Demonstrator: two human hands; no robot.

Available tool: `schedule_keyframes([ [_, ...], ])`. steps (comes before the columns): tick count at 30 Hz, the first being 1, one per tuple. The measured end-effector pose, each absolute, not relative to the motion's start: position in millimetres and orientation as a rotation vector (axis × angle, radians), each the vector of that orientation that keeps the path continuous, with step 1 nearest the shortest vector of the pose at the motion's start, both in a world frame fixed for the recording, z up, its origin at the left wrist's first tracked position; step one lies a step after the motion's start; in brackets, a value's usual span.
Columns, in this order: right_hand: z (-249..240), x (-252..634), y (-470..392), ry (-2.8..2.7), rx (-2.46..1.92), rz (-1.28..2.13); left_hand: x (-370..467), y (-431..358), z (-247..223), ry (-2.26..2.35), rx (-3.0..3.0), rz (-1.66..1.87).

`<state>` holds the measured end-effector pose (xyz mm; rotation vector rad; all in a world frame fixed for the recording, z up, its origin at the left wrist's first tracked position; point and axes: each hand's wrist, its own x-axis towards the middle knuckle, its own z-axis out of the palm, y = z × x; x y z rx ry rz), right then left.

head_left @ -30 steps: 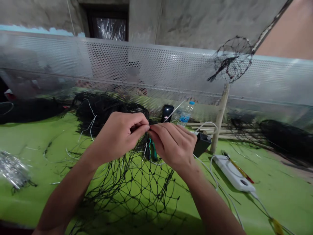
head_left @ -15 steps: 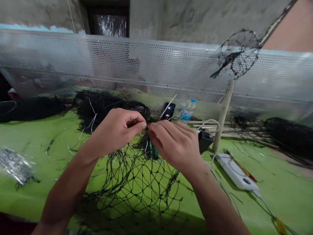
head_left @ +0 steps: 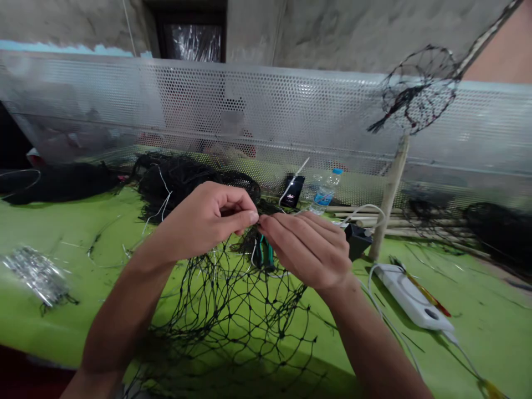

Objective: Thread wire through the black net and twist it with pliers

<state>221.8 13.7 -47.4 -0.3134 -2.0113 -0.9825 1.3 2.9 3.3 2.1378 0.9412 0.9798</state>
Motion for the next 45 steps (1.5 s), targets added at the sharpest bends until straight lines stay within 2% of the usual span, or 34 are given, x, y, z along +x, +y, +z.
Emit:
schedule_keyframes([
  [6,-40.0,216.2,5.6,-2.028,-0.510,-0.698,3.5,1.2,-4.2,0.998,2.378,1.173],
  [10,-34.2,221.2,5.7,-2.033,-0.681,-0.475,11.1,16.0,-15.5,0.828,2.554,1.337],
  [14,-32.0,230.1,20.1,-1.992,-0.783,-0.403,18.9,39.2,-26.6,0.676,2.728,1.431],
  [18,-32.3,236.2,29.4,-2.026,-0.729,-0.492,21.1,39.6,-26.9,0.755,2.533,1.392],
  [23,-31.9,241.0,30.4,-2.163,-0.496,-0.809,16.8,32.1,-18.0,0.773,1.893,1.017],
  [31,-32.0,240.5,26.9,-2.201,-0.452,-0.944,15.0,45.6,-17.4,0.703,1.734,0.777],
  [38,-35.5,232.6,25.0,-2.150,-0.518,-0.819,16.7,40.5,-19.2,0.739,1.871,0.901],
  [45,-33.5,234.9,22.9,-2.160,-0.622,-0.659,20.4,33.5,-27.7,0.816,2.617,1.260],
])
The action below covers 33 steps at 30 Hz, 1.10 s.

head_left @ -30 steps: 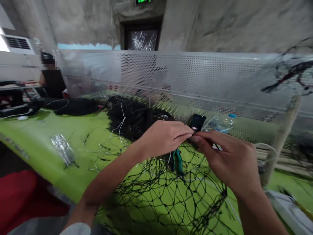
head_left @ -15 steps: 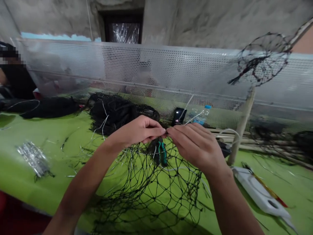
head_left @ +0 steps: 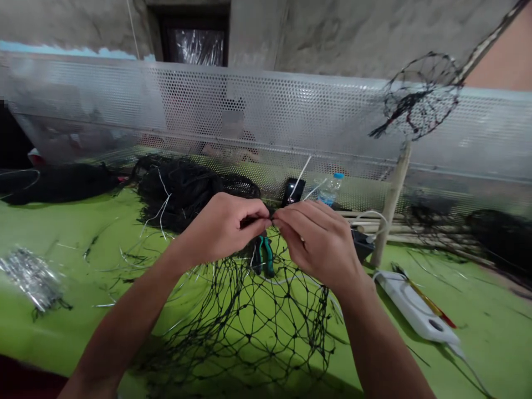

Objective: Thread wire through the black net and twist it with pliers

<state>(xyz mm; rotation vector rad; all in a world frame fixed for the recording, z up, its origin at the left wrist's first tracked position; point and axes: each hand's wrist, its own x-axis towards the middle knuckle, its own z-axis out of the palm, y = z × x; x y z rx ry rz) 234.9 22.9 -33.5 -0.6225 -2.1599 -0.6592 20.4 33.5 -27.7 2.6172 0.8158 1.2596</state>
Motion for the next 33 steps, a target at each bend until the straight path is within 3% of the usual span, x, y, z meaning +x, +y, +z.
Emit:
schedule_keyframes([
  [5,-32.2,236.8,22.6,-2.156,-0.675,-0.564,23.0,34.2,-35.6,0.911,3.263,1.411],
  [8,-31.2,238.5,23.3,-2.147,-0.706,-0.596,26.4,36.0,-38.4,0.970,3.340,1.456],
  [18,-32.2,235.4,21.2,-2.150,-0.547,-1.188,18.5,46.5,-26.4,0.794,1.857,0.899],
  [33,-28.1,234.0,15.8,-2.068,-0.389,-1.290,18.5,51.7,-23.1,0.640,1.533,0.724],
])
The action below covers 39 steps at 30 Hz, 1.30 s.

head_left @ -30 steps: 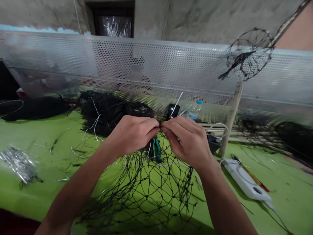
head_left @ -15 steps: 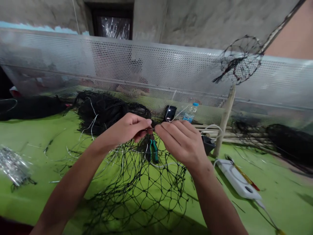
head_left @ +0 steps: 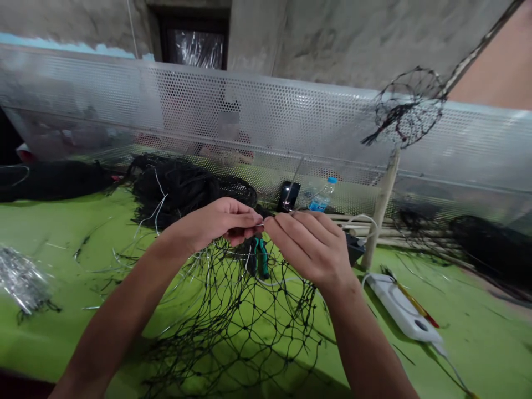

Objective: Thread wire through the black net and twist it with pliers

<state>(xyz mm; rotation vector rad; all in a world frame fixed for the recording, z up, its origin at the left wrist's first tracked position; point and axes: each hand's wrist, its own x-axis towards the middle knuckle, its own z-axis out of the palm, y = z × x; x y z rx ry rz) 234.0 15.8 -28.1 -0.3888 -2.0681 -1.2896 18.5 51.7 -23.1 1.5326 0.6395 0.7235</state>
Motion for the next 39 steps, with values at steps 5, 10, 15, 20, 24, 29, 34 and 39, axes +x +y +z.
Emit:
schedule_keyframes([
  [5,-34.8,236.4,22.5,-2.081,-0.450,-1.204,25.2,42.9,-26.0,0.695,1.658,0.971],
  [10,-32.9,237.7,19.3,-2.037,-0.538,-1.064,32.2,21.8,-28.8,0.891,2.069,1.362],
  [15,-25.4,233.9,8.9,-2.028,-0.596,-0.988,28.2,18.2,-24.3,0.773,2.164,1.341],
  [20,-32.7,235.0,16.5,-1.998,-0.603,-1.059,24.3,22.4,-18.4,0.746,1.886,1.228],
  [24,-37.3,236.7,20.9,-2.003,-0.578,-1.064,24.8,22.6,-17.6,0.755,1.792,1.206],
  [29,-35.0,234.4,20.5,-2.002,-0.612,-0.990,27.8,24.3,-23.1,0.738,1.874,1.298],
  [34,-32.0,233.7,18.4,-2.034,-0.647,-0.828,29.7,22.9,-29.4,0.802,2.066,1.457],
  [39,-27.7,235.1,13.6,-2.052,-0.632,-0.763,29.8,11.3,-29.3,0.793,2.414,1.632],
])
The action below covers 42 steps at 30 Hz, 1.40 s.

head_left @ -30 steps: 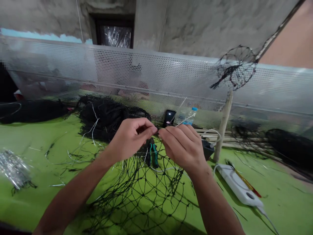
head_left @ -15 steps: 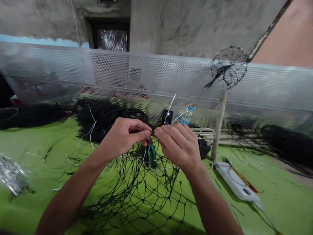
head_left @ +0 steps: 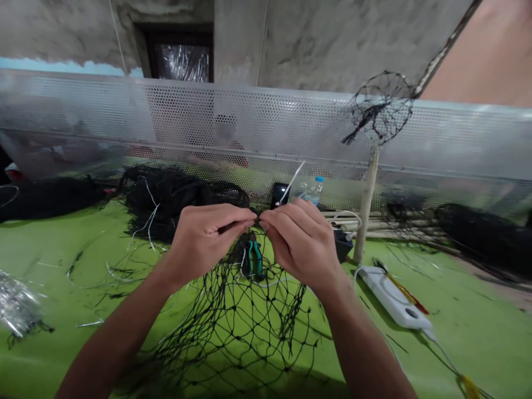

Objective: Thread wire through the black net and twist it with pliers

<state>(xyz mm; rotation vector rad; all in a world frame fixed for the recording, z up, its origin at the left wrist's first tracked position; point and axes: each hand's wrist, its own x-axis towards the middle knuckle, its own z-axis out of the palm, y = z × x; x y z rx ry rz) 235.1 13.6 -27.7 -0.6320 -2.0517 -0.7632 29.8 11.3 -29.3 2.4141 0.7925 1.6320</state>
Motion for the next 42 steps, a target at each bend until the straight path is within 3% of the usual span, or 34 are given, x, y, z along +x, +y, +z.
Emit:
schedule_keyframes([
  [3,-26.1,237.2,12.5,-2.068,-0.600,-0.832,28.7,7.0,-25.6,0.882,2.232,1.528],
  [8,-26.3,239.7,13.1,-2.077,-0.444,-1.123,18.1,18.9,-17.4,0.712,1.710,0.915],
  [11,-26.0,239.7,14.4,-2.071,-0.356,-1.167,13.9,27.5,-14.9,0.630,1.587,0.741],
  [26,-28.0,241.2,15.5,-1.987,-0.285,-1.180,18.2,33.0,-27.0,0.453,1.344,0.578],
  [34,-30.2,240.2,24.5,-1.992,-0.226,-1.028,22.6,29.0,-20.8,0.312,1.211,0.433],
  [42,-19.2,240.4,11.0,-1.989,-0.107,-1.139,23.9,30.9,-25.9,0.170,1.258,0.305],
])
